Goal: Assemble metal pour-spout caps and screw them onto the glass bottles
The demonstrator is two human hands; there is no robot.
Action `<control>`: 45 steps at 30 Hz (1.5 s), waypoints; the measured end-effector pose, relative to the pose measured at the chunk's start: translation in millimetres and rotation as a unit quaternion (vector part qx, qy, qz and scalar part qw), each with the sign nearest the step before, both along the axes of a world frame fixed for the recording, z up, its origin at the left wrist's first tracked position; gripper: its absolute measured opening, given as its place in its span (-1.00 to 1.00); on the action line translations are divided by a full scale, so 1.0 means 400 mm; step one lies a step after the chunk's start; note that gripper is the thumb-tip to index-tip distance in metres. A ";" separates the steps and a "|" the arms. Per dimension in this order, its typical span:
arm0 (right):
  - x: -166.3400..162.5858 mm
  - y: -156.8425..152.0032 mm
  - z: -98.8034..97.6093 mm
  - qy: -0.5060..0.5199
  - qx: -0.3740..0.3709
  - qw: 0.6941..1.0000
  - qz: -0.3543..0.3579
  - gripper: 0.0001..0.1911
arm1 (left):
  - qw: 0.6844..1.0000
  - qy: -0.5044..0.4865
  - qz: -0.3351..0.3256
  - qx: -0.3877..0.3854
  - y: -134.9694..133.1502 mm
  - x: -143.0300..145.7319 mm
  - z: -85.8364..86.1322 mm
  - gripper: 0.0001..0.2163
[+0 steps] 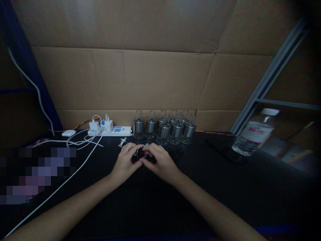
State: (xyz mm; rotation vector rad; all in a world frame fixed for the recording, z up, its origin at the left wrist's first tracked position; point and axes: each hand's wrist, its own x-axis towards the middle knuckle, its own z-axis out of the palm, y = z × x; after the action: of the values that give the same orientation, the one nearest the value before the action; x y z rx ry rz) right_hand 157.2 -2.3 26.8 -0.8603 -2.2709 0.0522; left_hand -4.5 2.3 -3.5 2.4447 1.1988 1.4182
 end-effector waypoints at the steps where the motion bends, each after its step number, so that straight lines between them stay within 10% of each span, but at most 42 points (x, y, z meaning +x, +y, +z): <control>1: 0.000 0.001 -0.002 -0.002 -0.002 1.000 -0.003 -0.78 | 1.000 0.000 -0.010 -0.007 -0.001 0.001 -0.001 -0.64; 35: -0.002 -0.006 -0.003 0.071 0.019 0.997 -0.005 -0.92 | 0.996 -0.085 0.009 -0.002 0.003 0.002 0.012 -0.74; 45: -0.002 -0.046 0.022 -0.237 -0.108 0.959 0.108 -0.82 | 0.989 -0.126 0.070 -0.017 0.018 -0.009 0.017 -0.77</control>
State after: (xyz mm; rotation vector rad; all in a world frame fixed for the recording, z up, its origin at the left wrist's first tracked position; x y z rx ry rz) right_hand 156.6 -20.5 35.5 -0.7927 -2.8467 0.2180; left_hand -8.0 9.5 3.5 2.1151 1.3432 1.6680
